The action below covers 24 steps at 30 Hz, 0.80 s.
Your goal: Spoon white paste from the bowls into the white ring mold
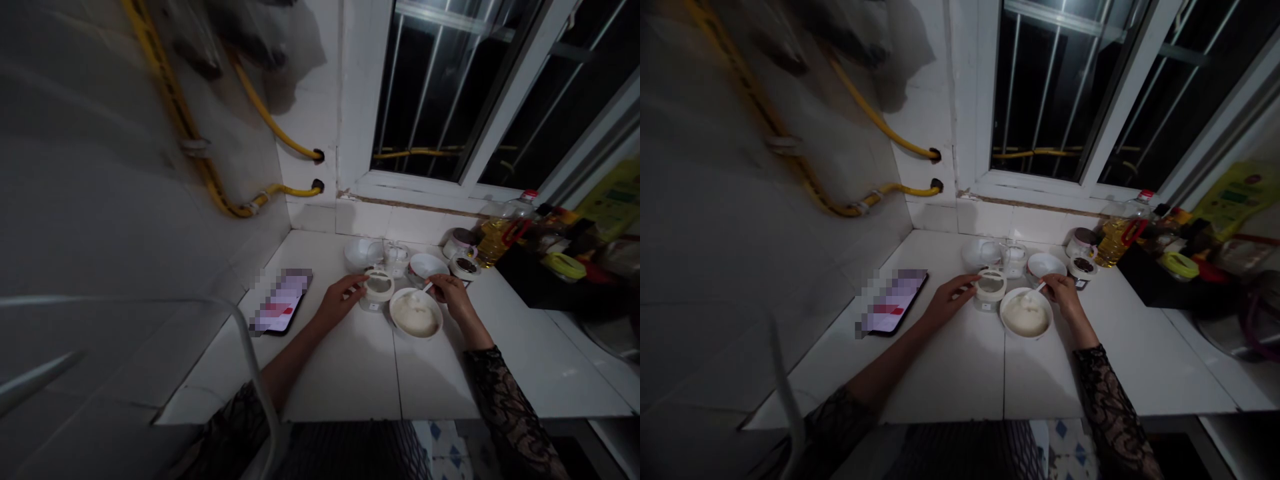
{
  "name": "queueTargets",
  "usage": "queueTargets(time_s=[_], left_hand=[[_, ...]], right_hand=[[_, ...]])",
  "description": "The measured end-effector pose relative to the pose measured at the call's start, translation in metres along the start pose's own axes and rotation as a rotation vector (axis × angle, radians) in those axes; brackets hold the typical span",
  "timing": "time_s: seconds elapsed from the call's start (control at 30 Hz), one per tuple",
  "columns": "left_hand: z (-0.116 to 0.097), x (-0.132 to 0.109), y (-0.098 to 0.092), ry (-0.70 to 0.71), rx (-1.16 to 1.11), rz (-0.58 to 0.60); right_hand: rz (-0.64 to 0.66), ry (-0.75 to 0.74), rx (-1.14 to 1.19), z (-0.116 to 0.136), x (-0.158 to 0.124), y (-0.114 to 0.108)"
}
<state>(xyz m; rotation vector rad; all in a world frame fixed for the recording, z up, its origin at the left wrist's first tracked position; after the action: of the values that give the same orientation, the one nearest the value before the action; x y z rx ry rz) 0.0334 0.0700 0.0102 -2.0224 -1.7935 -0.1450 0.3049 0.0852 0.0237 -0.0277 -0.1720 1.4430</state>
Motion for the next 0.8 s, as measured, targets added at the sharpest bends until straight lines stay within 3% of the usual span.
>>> queueTargets(time_s=[0.63, 0.8], left_hand=[[-0.001, -0.001, -0.001, -0.010, -0.005, -0.001], [0.003, 0.000, 0.000, -0.028, -0.006, 0.001]], right_hand=[[0.042, 0.127, 0.153, -0.010, -0.002, 0.001], [0.025, 0.062, 0.225, 0.004, -0.004, 0.007]])
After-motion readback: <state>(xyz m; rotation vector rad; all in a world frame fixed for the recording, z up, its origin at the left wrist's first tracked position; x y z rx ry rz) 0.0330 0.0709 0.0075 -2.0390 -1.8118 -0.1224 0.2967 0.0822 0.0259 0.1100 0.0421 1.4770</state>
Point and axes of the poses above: each hand's wrist, its own x-axis towards the middle knuckle, its own y-axis out of the palm, z = x × y, the point moved 8 cm from there along x, towards the middle knuckle, and after that the axes turned 8 degrees about -y, right-handed, at the moved point
